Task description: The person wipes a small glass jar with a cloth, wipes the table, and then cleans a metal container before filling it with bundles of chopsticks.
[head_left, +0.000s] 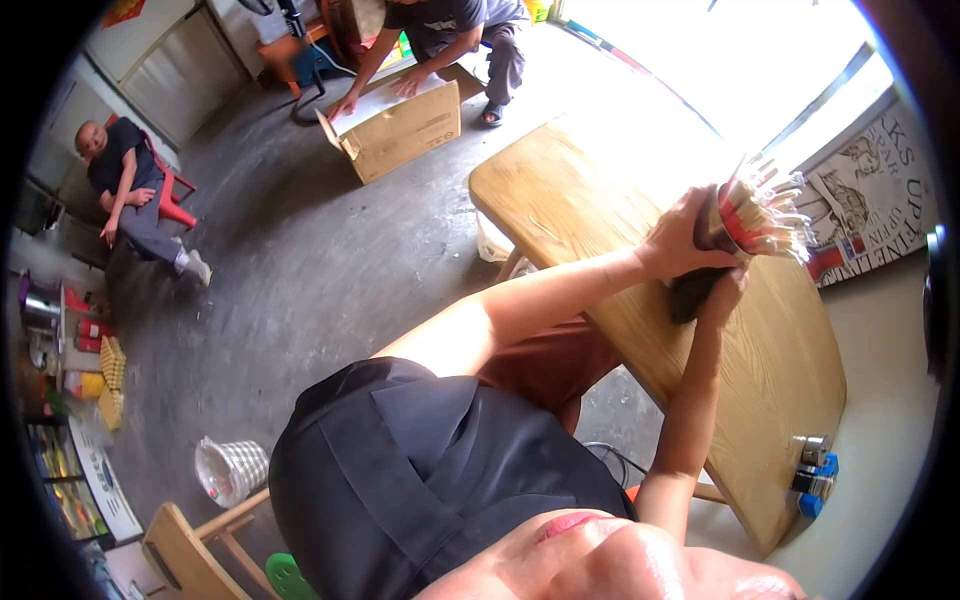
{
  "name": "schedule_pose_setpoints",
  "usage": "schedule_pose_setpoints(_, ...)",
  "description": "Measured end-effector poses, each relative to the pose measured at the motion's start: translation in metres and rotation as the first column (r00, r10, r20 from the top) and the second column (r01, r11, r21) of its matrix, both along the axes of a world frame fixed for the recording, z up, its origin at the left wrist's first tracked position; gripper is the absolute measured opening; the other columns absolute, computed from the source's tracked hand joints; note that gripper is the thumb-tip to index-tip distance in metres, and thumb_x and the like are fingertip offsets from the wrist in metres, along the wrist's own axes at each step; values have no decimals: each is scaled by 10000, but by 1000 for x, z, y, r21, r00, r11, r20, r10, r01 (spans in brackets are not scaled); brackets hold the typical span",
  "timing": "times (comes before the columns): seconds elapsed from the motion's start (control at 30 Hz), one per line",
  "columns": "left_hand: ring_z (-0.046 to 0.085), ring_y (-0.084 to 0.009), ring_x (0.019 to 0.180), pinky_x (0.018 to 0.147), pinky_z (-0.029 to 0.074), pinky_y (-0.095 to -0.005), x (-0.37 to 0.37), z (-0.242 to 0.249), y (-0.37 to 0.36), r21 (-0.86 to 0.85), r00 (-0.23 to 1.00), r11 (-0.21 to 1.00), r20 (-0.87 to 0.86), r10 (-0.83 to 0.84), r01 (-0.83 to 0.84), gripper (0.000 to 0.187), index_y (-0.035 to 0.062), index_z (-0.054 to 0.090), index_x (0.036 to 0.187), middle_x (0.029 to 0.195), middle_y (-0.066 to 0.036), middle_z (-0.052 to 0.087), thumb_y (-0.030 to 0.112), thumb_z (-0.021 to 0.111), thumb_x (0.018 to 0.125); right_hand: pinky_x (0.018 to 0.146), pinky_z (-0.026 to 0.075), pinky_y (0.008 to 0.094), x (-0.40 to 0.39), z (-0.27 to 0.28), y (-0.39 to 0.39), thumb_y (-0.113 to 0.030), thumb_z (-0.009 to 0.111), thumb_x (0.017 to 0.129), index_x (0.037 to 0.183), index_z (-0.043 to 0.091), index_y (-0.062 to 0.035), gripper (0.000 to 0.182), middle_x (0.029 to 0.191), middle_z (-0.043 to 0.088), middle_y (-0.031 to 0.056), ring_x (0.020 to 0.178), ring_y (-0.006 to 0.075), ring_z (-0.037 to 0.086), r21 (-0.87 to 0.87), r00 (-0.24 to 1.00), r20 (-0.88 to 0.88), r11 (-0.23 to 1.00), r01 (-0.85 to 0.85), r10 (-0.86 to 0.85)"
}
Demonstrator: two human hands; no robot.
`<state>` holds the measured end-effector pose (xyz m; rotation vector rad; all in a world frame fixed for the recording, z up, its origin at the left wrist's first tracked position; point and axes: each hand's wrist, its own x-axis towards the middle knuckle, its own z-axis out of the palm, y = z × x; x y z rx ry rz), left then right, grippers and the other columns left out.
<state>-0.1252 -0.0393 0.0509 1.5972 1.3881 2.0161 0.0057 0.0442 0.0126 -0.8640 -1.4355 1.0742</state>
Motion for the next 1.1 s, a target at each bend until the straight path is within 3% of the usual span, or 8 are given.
schedule_pose_setpoints(0.1,490,-355,1158,969,406,-410,-1,1,0,6,1000,1000,3,-28,28,1006,-10,299,1349,1237,-238,467,392,848,607,844,492,354,-4,8,-7,-357,291,1015,1186,521,61,507,1075,607,170,943,235,601,-98,993,-119,995,-12,0)
schedule_pose_setpoints(0.63,497,-367,1134,961,412,-415,0,-4,5,44,1000,999,11,3,-3,982,6,327,1333,1215,-218,471,372,857,593,860,497,377,-3,14,-13,-305,306,997,1244,457,72,476,1131,562,199,985,268,589,-175,998,-28,983,54,-60)
schedule_pose_setpoints(0.7,501,-366,1128,959,414,-415,0,-4,4,50,1000,999,7,6,-6,983,2,327,1331,1210,-222,474,370,858,590,888,480,362,-3,13,-14,-214,338,960,1211,481,62,400,1140,562,172,1007,236,577,-188,995,-79,981,42,-57)
schedule_pose_setpoints(1.1,498,-339,1129,959,413,-409,0,-2,2,43,1000,999,10,5,-6,978,-5,336,1321,1213,-212,470,376,862,590,882,477,366,0,11,-9,-230,354,945,1215,481,59,416,1147,551,167,1004,244,569,-158,998,-51,987,17,-26)
